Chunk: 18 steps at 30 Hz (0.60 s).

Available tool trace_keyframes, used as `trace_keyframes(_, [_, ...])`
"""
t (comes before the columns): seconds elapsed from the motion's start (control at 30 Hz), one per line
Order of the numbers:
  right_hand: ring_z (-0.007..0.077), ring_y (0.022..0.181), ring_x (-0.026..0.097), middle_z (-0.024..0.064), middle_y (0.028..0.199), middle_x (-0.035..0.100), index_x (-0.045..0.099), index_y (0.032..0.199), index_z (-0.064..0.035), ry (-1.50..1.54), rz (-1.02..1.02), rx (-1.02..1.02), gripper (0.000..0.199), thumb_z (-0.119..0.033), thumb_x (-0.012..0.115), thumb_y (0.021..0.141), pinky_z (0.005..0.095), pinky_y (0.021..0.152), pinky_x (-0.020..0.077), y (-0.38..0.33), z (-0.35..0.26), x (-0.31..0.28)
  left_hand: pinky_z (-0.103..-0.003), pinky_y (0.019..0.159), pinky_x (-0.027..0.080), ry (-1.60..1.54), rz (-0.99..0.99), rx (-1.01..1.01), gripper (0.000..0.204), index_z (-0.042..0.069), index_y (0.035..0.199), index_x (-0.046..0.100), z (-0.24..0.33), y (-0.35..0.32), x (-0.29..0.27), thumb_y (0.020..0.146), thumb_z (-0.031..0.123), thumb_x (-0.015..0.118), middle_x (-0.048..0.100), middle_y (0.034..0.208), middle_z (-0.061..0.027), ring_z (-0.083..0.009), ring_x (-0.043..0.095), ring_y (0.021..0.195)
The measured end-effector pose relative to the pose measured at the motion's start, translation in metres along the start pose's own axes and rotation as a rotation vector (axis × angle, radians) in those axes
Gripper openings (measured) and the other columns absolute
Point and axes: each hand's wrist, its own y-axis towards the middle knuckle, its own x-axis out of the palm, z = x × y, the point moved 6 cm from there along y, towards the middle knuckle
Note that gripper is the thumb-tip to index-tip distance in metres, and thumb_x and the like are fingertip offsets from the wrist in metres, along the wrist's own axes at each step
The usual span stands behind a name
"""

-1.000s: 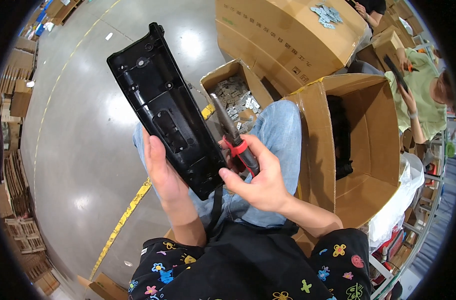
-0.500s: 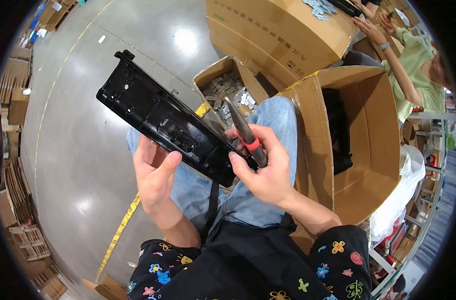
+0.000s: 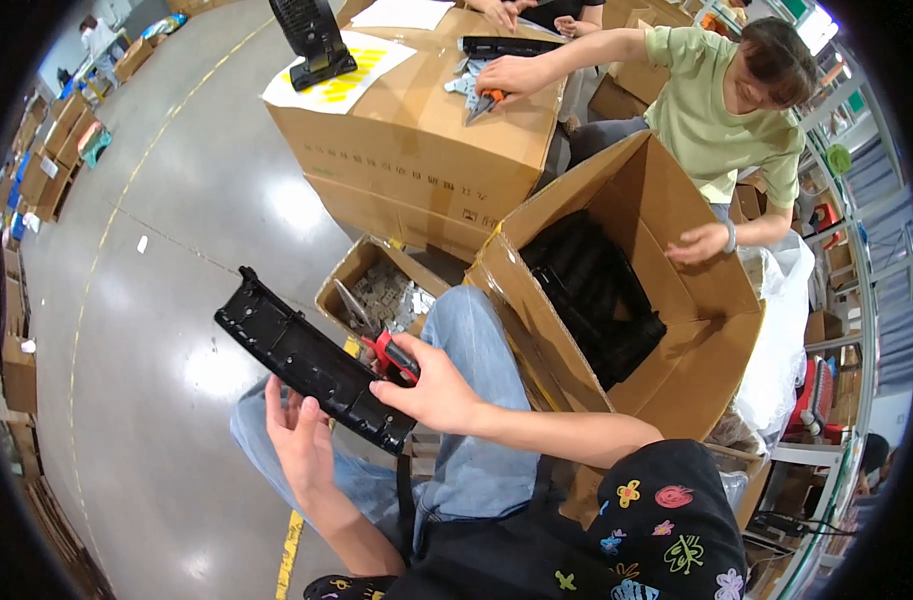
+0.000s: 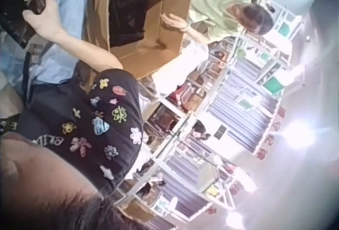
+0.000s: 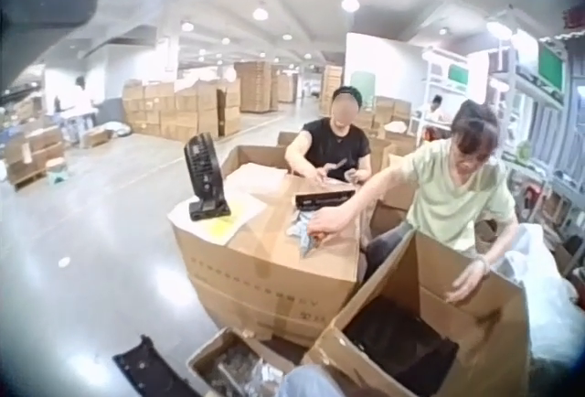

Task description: Using pliers to remove small plastic pieces from larger components at a workstation.

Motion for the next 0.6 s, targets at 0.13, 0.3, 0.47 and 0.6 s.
trace_keyframes(0.13, [0.0110,0.083,0.056,0.0056,0.090,0.062,0.058,0.109,0.0005,-0.064,0.286,-0.186,0.035,-0.014,0.067,0.078,0.0278,0.079,0.0466,0.053,-0.020,-0.035,-0.030,0.091,0.042,0.137,-0.020,0.031,0.051,0.003,0.131,0.042,-0.008,0.007,0.002,0.085,0.004,0.064,0.048,0.131,-0.0159,-0.0203,0.053,0.107])
trace_keyframes(0.3, [0.0147,0.067,0.054,0.0069,0.071,0.059,0.058,0.092,0.0034,0.007,0.711,-0.412,0.026,-0.016,0.064,0.076,0.0330,0.064,0.0463,0.174,-0.052,-0.104,-0.029,0.090,0.041,0.178,-0.004,-0.020,0.041,0.002,0.126,0.047,-0.010,0.009,-0.003,0.087,0.004,0.060,0.051,0.128,-0.0129,-0.0202,0.052,0.109])
trace_keyframes(0.47, [0.0232,0.071,0.059,0.0143,0.073,0.059,0.056,0.089,0.0040,0.055,0.671,-0.241,0.027,-0.022,0.058,0.084,0.0370,0.068,0.0463,0.265,-0.082,-0.164,-0.027,0.087,0.042,0.234,-0.002,-0.039,0.034,0.000,0.121,0.051,-0.010,0.007,-0.006,0.088,0.000,0.055,0.055,0.121,-0.0099,-0.0179,0.054,0.106])
trace_keyframes(0.6, [0.0197,0.075,0.054,0.0108,0.082,0.057,0.051,0.105,0.0017,-0.094,0.863,-0.326,0.028,-0.022,0.054,0.089,0.0341,0.072,0.0444,0.233,-0.070,-0.164,-0.027,0.085,0.042,0.324,0.008,-0.056,0.032,0.001,0.119,0.053,-0.015,0.008,-0.014,0.088,-0.002,0.051,0.057,0.118,-0.0095,-0.0167,0.054,0.103])
